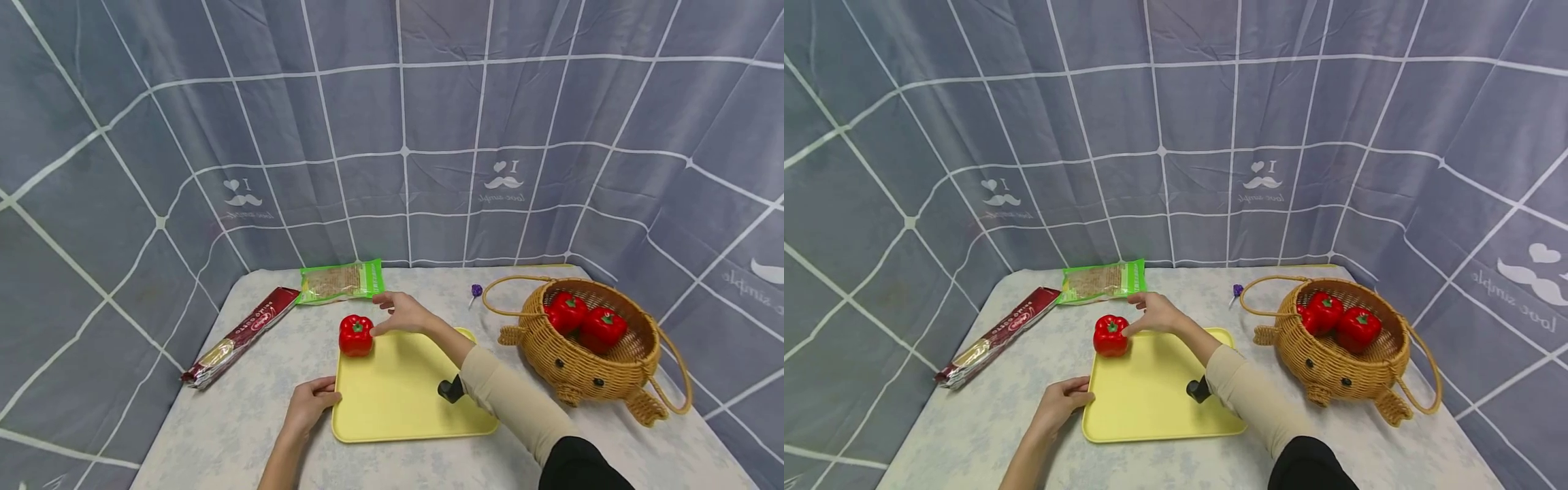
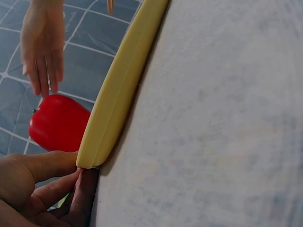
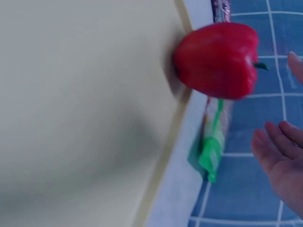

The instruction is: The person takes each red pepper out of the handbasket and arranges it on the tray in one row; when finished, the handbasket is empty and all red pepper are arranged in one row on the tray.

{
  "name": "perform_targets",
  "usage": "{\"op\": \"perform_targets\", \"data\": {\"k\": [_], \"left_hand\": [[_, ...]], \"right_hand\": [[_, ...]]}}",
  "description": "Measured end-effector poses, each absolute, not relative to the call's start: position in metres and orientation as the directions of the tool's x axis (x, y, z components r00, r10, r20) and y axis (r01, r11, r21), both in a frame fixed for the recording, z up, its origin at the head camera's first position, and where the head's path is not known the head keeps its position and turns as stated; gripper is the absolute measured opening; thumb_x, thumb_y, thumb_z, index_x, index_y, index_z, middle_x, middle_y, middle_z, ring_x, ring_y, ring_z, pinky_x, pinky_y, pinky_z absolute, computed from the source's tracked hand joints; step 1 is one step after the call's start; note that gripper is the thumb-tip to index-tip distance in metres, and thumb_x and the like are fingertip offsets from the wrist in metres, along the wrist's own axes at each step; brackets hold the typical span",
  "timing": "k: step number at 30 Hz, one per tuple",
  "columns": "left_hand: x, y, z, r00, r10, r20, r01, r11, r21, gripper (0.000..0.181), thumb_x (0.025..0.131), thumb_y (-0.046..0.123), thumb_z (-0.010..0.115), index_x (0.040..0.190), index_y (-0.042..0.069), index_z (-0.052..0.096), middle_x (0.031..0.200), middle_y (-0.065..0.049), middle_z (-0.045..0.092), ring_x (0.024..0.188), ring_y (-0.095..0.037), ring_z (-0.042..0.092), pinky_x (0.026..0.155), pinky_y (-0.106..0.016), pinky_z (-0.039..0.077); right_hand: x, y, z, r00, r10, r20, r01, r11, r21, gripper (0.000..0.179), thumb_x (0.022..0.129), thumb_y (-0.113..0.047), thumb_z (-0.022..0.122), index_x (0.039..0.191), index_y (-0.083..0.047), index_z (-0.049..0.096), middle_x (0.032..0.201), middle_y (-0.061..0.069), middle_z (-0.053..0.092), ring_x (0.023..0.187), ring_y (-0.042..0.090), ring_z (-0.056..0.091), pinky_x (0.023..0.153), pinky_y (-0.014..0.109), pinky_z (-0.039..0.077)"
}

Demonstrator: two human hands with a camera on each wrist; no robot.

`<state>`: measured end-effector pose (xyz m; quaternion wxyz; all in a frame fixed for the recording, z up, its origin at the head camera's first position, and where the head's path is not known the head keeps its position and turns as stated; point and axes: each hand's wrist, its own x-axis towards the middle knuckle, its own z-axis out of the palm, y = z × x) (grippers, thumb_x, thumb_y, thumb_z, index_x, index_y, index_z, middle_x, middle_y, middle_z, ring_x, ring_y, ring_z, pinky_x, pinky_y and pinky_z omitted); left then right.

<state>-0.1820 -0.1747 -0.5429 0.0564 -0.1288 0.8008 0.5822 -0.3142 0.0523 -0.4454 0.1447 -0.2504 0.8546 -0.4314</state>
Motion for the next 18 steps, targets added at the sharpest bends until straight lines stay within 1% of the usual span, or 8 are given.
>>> {"op": "perform_targets", "data": {"k": [4,8,14,18], "left_hand": [[-0.182,-0.175,-0.542,-0.961,-0.142,-0.239,-0.272,0.299,0.915,0.045,0.081,0.006,0.074,0.123,-0.007,0.063,0.100,-0.013,0.069,0.081,-0.011,0.060,0.066,-0.022,0.050],[-0.181,-0.176,-0.542,-0.961,-0.145,-0.234,-0.268,0.298,0.916,0.044,0.081,0.006,0.074,0.122,-0.007,0.064,0.099,-0.012,0.068,0.080,-0.011,0.060,0.066,-0.021,0.049],[-0.182,-0.175,-0.544,-0.962,-0.132,-0.239,-0.268,0.292,0.918,0.044,0.081,0.006,0.074,0.122,-0.006,0.064,0.099,-0.012,0.068,0.081,-0.012,0.060,0.066,-0.021,0.050],[-0.183,-0.175,-0.544,-0.961,-0.137,-0.239,-0.270,0.297,0.916,0.045,0.081,0.006,0.074,0.123,-0.007,0.063,0.099,-0.013,0.068,0.080,-0.011,0.060,0.066,-0.021,0.050]], "right_hand": [[-0.311,0.076,-0.433,-0.831,-0.556,0.022,-0.339,0.473,-0.813,0.074,0.077,-0.018,0.082,0.140,0.001,0.048,0.141,0.017,0.053,0.130,0.034,0.051,0.110,0.043,0.040],[-0.306,0.103,-0.419,-0.830,-0.555,0.052,-0.354,0.451,-0.819,0.077,0.079,-0.017,0.081,0.143,0.002,0.044,0.144,0.021,0.049,0.134,0.036,0.047,0.113,0.044,0.035],[-0.296,0.153,-0.405,-0.849,-0.517,0.107,-0.363,0.424,-0.830,0.080,0.078,-0.016,0.082,0.146,-0.001,0.041,0.148,0.019,0.045,0.140,0.034,0.040,0.117,0.045,0.030],[-0.290,0.181,-0.401,-0.856,-0.500,0.132,-0.368,0.410,-0.835,0.081,0.079,-0.015,0.081,0.147,-0.002,0.039,0.149,0.019,0.044,0.140,0.035,0.038,0.116,0.047,0.029]]}}
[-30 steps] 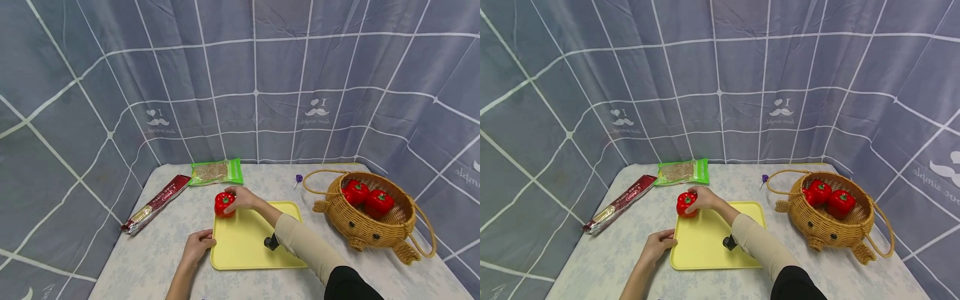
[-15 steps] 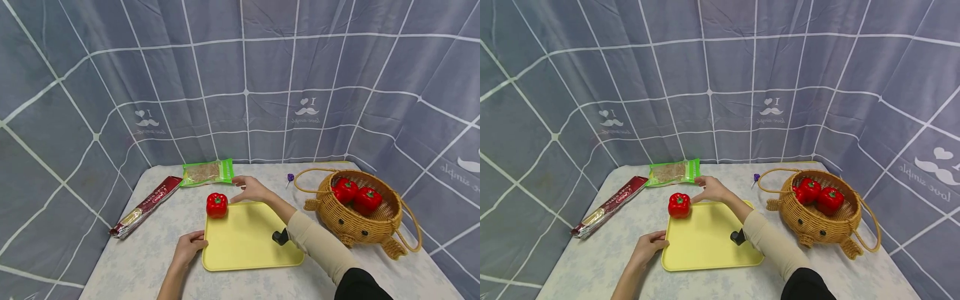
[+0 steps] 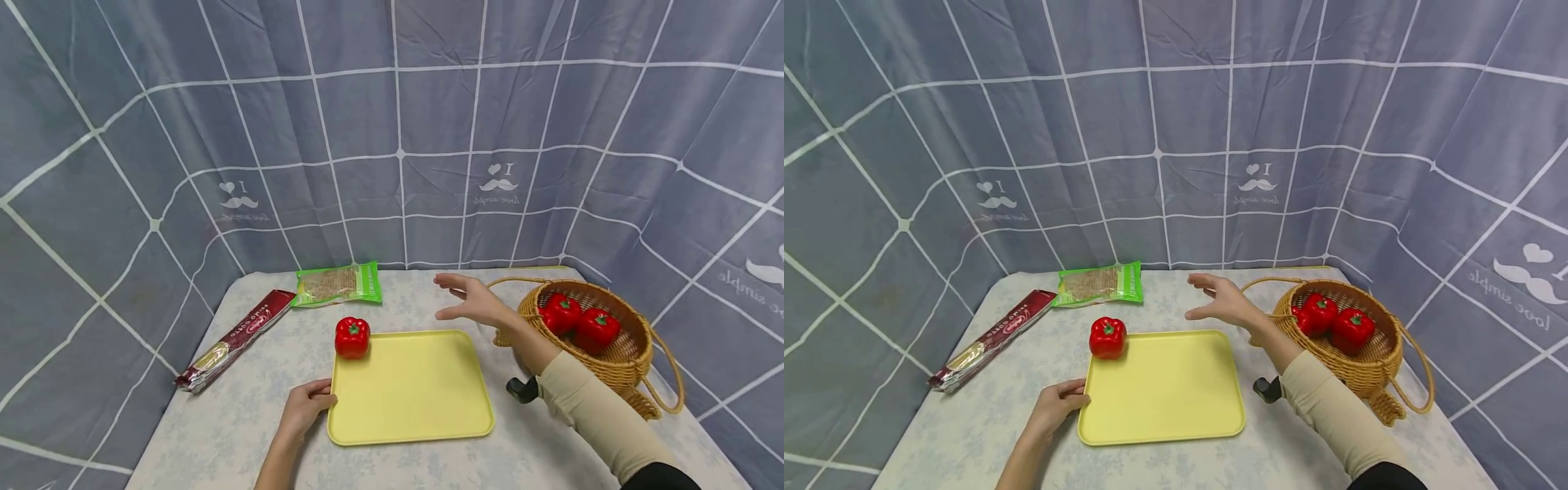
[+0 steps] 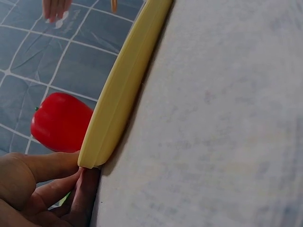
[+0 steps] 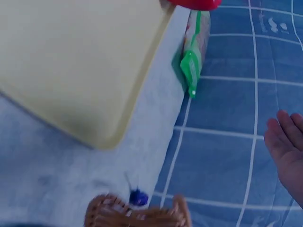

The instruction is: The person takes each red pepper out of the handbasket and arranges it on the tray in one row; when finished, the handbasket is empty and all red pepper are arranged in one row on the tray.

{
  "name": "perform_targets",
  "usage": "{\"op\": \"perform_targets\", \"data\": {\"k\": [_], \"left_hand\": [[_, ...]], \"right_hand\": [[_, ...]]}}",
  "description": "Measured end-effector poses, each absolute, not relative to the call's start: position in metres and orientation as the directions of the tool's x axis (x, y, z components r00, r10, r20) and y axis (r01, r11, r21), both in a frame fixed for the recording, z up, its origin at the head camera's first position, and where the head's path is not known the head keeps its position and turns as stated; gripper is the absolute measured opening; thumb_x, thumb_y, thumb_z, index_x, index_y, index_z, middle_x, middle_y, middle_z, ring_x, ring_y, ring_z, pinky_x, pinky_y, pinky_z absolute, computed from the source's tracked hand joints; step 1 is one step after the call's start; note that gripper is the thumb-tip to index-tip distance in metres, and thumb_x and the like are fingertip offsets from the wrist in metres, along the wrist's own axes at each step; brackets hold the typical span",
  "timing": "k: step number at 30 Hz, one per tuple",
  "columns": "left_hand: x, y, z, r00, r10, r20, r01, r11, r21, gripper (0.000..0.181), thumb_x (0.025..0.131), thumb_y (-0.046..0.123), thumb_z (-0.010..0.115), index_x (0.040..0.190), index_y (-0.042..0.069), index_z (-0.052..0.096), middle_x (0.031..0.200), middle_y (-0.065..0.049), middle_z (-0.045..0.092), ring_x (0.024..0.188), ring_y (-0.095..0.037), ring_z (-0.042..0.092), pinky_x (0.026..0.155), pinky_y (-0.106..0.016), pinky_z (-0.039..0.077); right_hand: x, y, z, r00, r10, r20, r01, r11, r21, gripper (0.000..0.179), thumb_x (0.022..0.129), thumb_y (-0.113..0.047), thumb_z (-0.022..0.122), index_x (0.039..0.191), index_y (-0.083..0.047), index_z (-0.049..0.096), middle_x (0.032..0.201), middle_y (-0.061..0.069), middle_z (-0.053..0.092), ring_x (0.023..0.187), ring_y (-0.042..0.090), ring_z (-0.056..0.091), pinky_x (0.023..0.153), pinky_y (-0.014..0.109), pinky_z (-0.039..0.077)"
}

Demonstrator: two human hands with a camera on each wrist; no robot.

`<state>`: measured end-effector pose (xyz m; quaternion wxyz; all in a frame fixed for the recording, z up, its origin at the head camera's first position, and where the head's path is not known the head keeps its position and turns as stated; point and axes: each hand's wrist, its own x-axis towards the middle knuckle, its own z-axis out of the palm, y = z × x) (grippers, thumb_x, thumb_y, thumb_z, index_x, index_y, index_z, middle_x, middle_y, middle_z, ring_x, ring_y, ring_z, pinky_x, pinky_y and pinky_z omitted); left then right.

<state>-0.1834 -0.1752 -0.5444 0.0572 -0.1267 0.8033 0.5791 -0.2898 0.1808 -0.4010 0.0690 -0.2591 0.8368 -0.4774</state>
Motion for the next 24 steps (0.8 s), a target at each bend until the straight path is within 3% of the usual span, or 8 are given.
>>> {"op": "perform_targets", "data": {"k": [6,12,24], "left_hand": [[-0.184,-0.177,-0.542,-0.956,-0.141,-0.258,-0.290,0.298,0.909,0.045,0.082,0.006,0.073,0.123,-0.007,0.062,0.101,-0.013,0.068,0.082,-0.012,0.061,0.068,-0.023,0.050],[-0.184,-0.179,-0.542,-0.955,-0.140,-0.261,-0.292,0.298,0.909,0.044,0.082,0.006,0.073,0.123,-0.006,0.063,0.102,-0.013,0.068,0.083,-0.012,0.060,0.069,-0.022,0.050],[-0.185,-0.178,-0.544,-0.959,-0.129,-0.254,-0.282,0.307,0.909,0.043,0.083,0.006,0.071,0.123,-0.006,0.063,0.102,-0.012,0.067,0.084,-0.013,0.059,0.069,-0.023,0.049]], "right_hand": [[-0.278,0.214,-0.399,-0.888,-0.445,0.115,-0.333,0.452,-0.828,0.080,0.079,-0.019,0.081,0.147,-0.005,0.041,0.150,0.018,0.044,0.140,0.036,0.039,0.114,0.050,0.031],[-0.279,0.242,-0.400,-0.901,-0.411,0.137,-0.346,0.494,-0.797,0.076,0.080,-0.017,0.080,0.145,0.000,0.042,0.147,0.022,0.045,0.137,0.039,0.042,0.113,0.052,0.031],[-0.270,0.302,-0.398,-0.947,-0.305,0.105,-0.283,0.628,-0.725,0.078,0.082,-0.029,0.079,0.145,-0.002,0.043,0.147,0.021,0.045,0.133,0.041,0.044,0.107,0.056,0.038]]}}
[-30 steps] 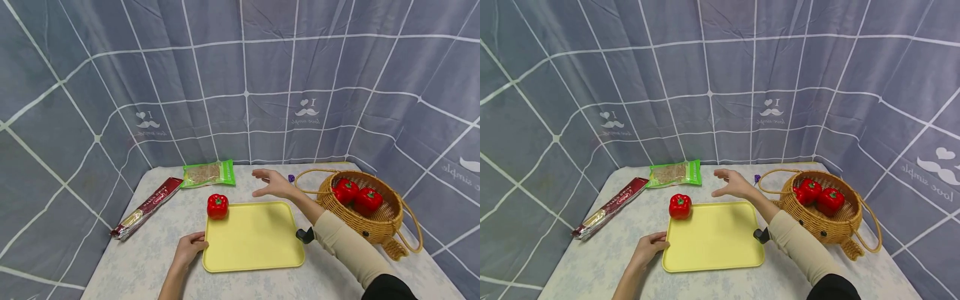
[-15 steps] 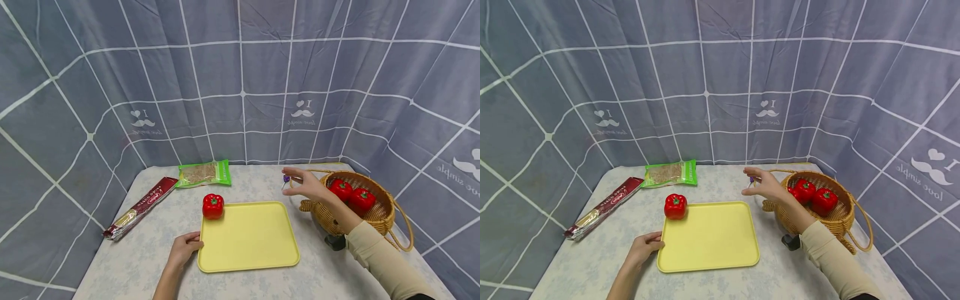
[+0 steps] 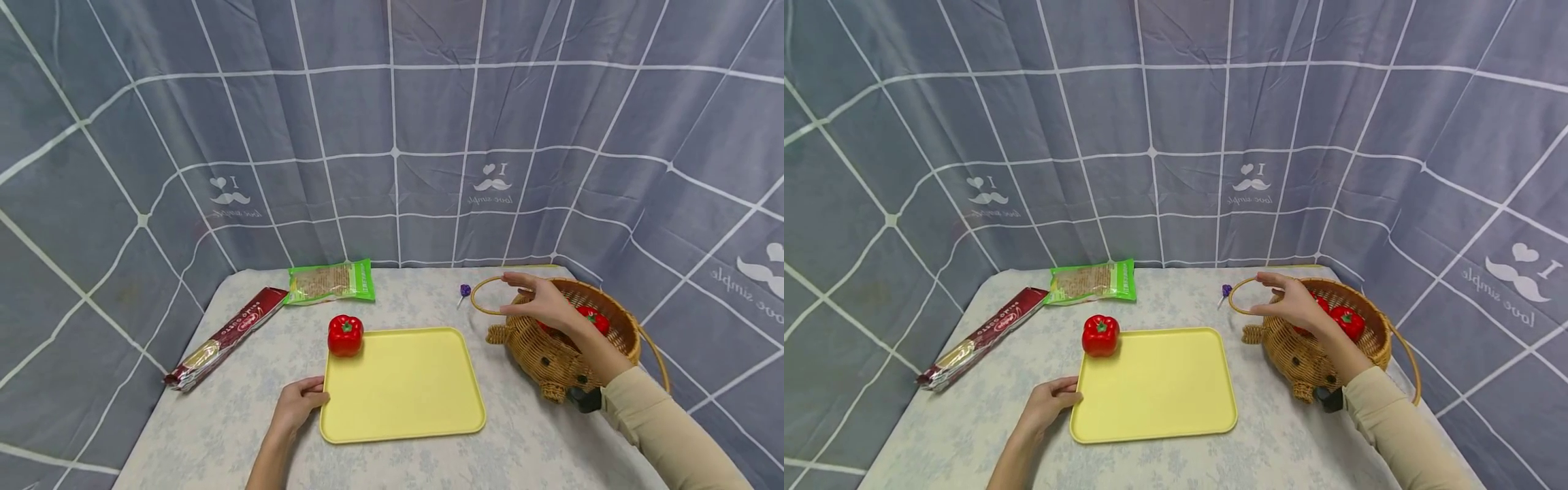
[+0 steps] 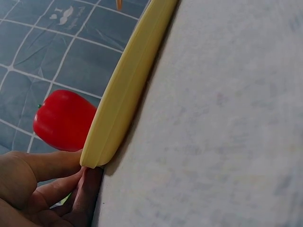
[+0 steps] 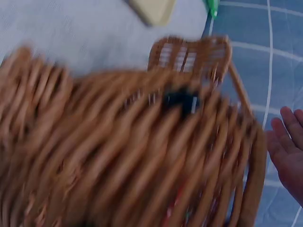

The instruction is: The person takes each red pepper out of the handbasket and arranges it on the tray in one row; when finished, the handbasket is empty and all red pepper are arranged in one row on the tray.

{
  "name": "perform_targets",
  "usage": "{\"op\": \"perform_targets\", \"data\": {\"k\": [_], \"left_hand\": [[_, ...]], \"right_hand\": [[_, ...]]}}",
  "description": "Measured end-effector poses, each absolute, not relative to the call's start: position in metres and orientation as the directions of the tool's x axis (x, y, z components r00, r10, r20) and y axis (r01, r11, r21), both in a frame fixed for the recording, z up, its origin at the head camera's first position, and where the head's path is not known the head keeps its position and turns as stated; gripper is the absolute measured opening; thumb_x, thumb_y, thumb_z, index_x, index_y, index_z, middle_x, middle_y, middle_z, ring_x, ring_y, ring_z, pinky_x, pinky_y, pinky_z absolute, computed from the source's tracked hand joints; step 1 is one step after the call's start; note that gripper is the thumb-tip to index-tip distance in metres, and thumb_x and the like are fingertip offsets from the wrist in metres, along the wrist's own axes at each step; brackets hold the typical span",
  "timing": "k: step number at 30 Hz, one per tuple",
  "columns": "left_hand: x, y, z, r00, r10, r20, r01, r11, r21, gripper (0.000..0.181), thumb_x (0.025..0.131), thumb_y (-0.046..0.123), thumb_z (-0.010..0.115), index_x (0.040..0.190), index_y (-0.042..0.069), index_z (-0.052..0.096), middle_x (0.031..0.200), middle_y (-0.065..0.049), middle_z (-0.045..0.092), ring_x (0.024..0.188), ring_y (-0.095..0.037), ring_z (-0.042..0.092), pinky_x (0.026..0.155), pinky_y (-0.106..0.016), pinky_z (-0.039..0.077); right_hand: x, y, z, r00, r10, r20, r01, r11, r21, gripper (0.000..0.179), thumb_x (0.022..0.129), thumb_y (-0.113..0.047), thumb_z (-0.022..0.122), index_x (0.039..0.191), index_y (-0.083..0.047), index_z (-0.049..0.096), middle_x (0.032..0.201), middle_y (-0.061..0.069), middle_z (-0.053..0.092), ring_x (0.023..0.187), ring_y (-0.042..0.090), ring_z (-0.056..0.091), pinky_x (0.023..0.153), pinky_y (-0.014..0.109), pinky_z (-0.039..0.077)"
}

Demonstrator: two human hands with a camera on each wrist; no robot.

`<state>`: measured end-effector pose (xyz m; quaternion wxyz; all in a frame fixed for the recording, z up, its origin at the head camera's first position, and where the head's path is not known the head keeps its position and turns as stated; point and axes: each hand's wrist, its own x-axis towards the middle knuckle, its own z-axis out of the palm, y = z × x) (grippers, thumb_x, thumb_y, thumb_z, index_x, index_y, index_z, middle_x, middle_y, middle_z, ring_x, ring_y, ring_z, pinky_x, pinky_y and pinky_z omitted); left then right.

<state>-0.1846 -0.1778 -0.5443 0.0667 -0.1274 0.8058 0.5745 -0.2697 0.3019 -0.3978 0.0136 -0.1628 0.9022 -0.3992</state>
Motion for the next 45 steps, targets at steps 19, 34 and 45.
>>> {"op": "perform_targets", "data": {"k": [19,34,45], "left_hand": [[-0.186,-0.176,-0.541,-0.961,-0.120,-0.249,-0.274,0.299,0.914,0.044,0.082,0.006,0.073,0.122,-0.008,0.062,0.102,-0.014,0.068,0.084,-0.012,0.060,0.069,-0.022,0.050],[-0.183,-0.178,-0.543,-0.953,-0.119,-0.279,-0.302,0.298,0.905,0.045,0.082,0.006,0.073,0.123,-0.008,0.062,0.102,-0.014,0.068,0.084,-0.013,0.060,0.069,-0.023,0.050],[-0.186,-0.177,-0.542,-0.956,-0.125,-0.266,-0.292,0.296,0.909,0.045,0.082,0.006,0.074,0.122,-0.009,0.062,0.101,-0.014,0.068,0.083,-0.012,0.060,0.068,-0.022,0.050]], "right_hand": [[-0.269,0.381,-0.400,-0.964,-0.264,0.027,-0.222,0.746,-0.628,0.073,0.081,-0.017,0.078,0.142,0.006,0.043,0.139,0.029,0.051,0.128,0.046,0.047,0.094,0.022,0.046],[-0.280,0.388,-0.423,-0.932,-0.357,-0.066,-0.270,0.802,-0.534,0.080,0.074,-0.023,0.084,0.134,0.015,0.047,0.129,0.036,0.055,0.110,0.044,0.061,0.088,0.049,0.053],[-0.284,0.382,-0.428,-0.940,-0.340,-0.023,-0.295,0.846,-0.445,0.076,0.071,-0.024,0.086,0.131,0.009,0.054,0.127,0.031,0.058,0.115,0.047,0.055,0.091,0.055,0.048]]}}
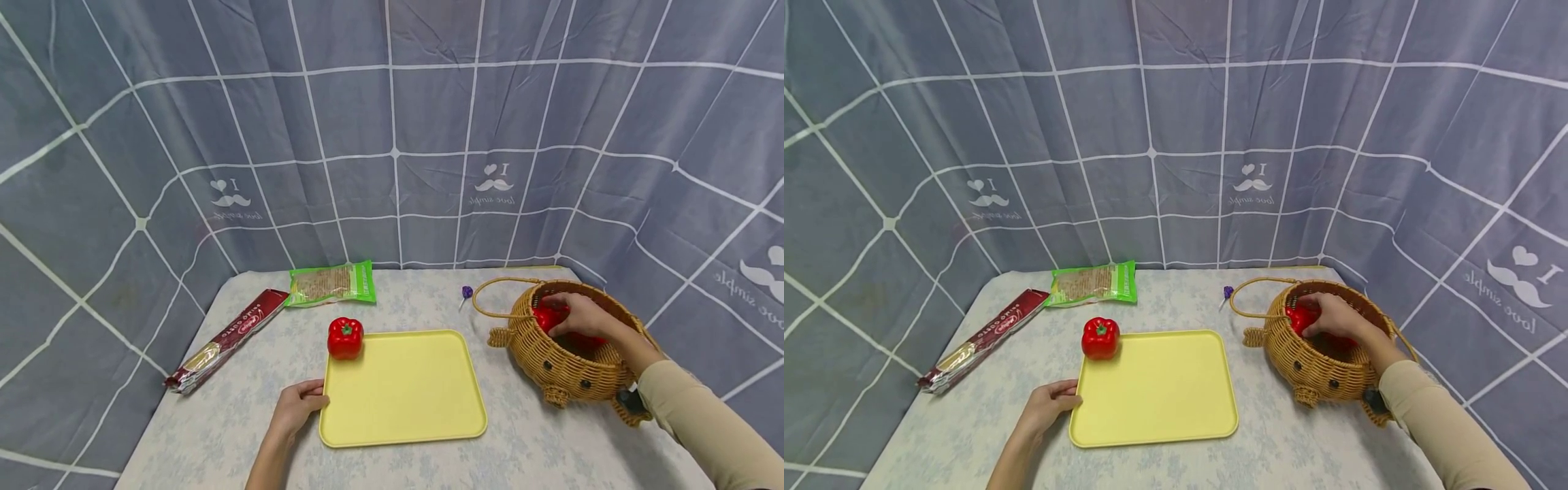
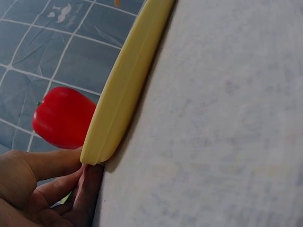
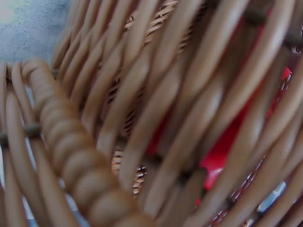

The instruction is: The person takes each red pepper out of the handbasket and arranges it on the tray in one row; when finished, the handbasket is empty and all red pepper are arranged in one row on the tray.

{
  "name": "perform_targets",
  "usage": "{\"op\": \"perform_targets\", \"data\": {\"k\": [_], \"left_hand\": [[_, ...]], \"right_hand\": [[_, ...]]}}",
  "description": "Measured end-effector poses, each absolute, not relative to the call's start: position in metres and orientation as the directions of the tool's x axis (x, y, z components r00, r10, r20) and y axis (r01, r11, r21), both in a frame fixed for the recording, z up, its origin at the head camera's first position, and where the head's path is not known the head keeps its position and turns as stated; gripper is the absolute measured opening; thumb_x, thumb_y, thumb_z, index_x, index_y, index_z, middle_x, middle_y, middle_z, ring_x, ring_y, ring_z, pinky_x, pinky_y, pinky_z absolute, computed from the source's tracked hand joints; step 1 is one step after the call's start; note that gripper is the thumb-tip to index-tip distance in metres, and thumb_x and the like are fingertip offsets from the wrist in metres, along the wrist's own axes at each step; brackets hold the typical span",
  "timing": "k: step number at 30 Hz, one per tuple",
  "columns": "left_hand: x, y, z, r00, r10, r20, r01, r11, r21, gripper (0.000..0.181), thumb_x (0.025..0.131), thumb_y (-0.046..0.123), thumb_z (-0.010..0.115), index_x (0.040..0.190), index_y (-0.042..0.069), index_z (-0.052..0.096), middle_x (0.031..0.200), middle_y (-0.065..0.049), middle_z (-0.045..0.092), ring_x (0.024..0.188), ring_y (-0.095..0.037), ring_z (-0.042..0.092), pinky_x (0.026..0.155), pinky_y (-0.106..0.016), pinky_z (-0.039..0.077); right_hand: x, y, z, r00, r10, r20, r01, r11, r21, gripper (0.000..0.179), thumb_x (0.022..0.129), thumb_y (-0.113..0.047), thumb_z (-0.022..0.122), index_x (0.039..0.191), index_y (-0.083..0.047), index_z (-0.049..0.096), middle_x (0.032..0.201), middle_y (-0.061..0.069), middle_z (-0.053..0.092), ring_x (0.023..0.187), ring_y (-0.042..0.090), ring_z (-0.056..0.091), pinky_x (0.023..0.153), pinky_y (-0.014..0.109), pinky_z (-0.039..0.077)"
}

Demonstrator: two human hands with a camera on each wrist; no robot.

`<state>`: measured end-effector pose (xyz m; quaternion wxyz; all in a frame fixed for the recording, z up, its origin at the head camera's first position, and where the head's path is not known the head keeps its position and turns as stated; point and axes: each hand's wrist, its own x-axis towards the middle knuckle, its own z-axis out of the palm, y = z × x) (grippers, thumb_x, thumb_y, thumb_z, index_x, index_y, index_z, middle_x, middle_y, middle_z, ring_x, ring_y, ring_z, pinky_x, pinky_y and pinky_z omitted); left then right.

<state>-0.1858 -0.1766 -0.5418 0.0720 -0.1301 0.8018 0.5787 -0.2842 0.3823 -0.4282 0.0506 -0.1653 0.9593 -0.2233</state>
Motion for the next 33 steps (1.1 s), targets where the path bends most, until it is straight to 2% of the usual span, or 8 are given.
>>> {"op": "perform_targets", "data": {"k": [8,13,17,23,33], "left_hand": [[-0.186,-0.176,-0.541,-0.956,-0.125,-0.264,-0.290,0.293,0.911,0.045,0.081,0.006,0.074,0.122,-0.009,0.062,0.100,-0.014,0.069,0.082,-0.012,0.061,0.068,-0.022,0.050],[-0.185,-0.176,-0.542,-0.956,-0.123,-0.265,-0.290,0.283,0.914,0.045,0.081,0.005,0.073,0.122,-0.009,0.062,0.100,-0.014,0.068,0.082,-0.012,0.060,0.067,-0.021,0.050],[-0.185,-0.176,-0.541,-0.956,-0.130,-0.264,-0.291,0.286,0.913,0.044,0.081,0.005,0.074,0.122,-0.009,0.062,0.100,-0.014,0.068,0.082,-0.012,0.060,0.067,-0.021,0.050],[-0.186,-0.176,-0.542,-0.956,-0.129,-0.262,-0.289,0.289,0.913,0.044,0.081,0.006,0.074,0.122,-0.009,0.062,0.102,-0.015,0.068,0.083,-0.013,0.061,0.069,-0.022,0.050],[-0.185,-0.177,-0.541,-0.954,-0.139,-0.267,-0.297,0.293,0.909,0.044,0.082,0.006,0.073,0.122,-0.008,0.063,0.102,-0.015,0.068,0.084,-0.013,0.061,0.069,-0.022,0.050]], "right_hand": [[-0.286,0.373,-0.433,-0.925,-0.380,-0.010,-0.342,0.845,-0.411,0.068,0.072,-0.021,0.085,0.127,0.009,0.057,0.120,0.028,0.063,0.108,0.042,0.060,0.087,0.051,0.051],[-0.289,0.371,-0.436,-0.909,-0.417,-0.008,-0.383,0.842,-0.380,0.071,0.071,-0.022,0.085,0.127,0.012,0.056,0.118,0.027,0.065,0.105,0.039,0.062,0.086,0.048,0.051],[-0.290,0.368,-0.437,-0.896,-0.444,-0.021,-0.408,0.840,-0.358,0.073,0.070,-0.021,0.085,0.127,0.014,0.055,0.118,0.028,0.065,0.107,0.041,0.061,0.089,0.051,0.050],[-0.289,0.366,-0.439,-0.898,-0.439,-0.043,-0.395,0.844,-0.363,0.074,0.070,-0.018,0.085,0.129,0.014,0.053,0.119,0.030,0.063,0.111,0.047,0.057,0.092,0.058,0.046],[-0.286,0.367,-0.442,-0.918,-0.397,-0.002,-0.363,0.841,-0.402,0.077,0.072,-0.028,0.084,0.131,0.011,0.053,0.120,0.028,0.063,0.110,0.043,0.060,0.091,0.054,0.049]]}}
